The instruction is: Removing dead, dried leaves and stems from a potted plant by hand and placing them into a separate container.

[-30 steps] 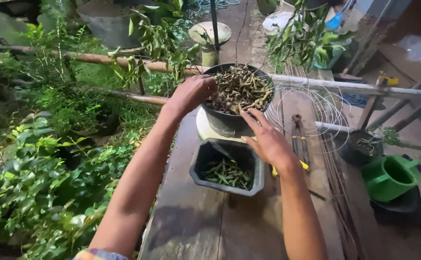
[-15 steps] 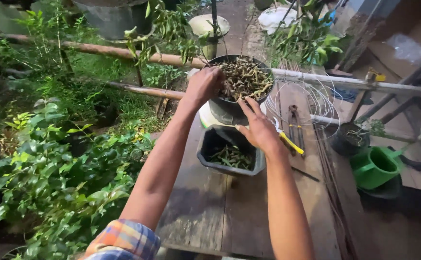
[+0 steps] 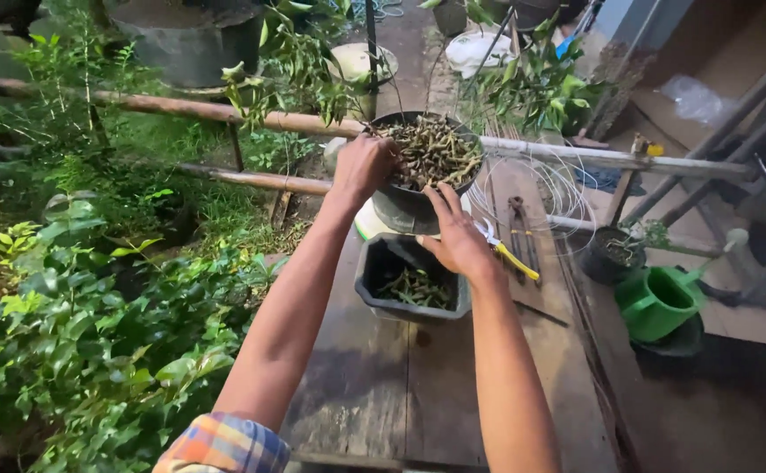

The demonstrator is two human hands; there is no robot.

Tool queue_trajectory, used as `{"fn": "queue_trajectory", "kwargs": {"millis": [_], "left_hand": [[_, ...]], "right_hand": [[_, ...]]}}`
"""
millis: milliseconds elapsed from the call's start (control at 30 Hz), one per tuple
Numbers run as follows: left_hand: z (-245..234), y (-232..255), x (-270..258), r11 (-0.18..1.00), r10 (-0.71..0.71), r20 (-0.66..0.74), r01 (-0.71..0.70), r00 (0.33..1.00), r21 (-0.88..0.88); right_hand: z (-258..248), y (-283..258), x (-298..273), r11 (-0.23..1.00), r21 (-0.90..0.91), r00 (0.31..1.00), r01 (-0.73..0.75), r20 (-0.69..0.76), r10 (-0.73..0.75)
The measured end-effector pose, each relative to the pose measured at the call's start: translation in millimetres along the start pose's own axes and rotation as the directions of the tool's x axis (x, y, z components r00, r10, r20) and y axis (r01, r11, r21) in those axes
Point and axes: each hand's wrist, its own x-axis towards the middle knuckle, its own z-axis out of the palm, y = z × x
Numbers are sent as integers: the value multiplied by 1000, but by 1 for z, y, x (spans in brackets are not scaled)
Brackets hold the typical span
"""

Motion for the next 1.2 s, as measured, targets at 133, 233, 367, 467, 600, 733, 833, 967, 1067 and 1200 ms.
{"fn": "queue_trajectory", "kwargs": {"millis": [133,233,367,467,600,733,833,967,1067,1200], "left_hand": [[1,1,-2,993,-24,-101,11,995,-119],[-14,17,-12,971,-31,-141,-3,990,-237],[-41,42,-39,947,-65,-197,-1,978,-320],[-30,52,-67,951,-65,-192,3,979,-311],[5,57,-107,979,53,-168,-84,984,-185],[10,55,-138,990,118,-110,-125,987,-63],[-1,59,-148,993,117,-32,-118,993,-29],[-5,37,-151,954,-48,-108,14,993,-301],[-10,22,-140,850,-224,-142,122,964,-512],[-10,3,-119,653,-431,-109,226,896,-723]], "right_hand": [[6,9,6,999,-20,999,30,-18,-30],[0,3,0,999,-4,999,34,-4,-34],[-3,2,1,999,32,999,25,19,-26],[-4,6,4,999,27,999,35,12,-35],[-8,-1,-5,997,20,997,77,17,-77],[-4,7,-1,995,71,998,66,10,-67],[-7,5,-3,993,105,999,49,15,-51],[-2,6,-3,995,74,998,59,-1,-60],[-9,0,-1,995,73,997,70,-22,-68],[-13,3,3,995,-41,995,96,-5,-97]]}}
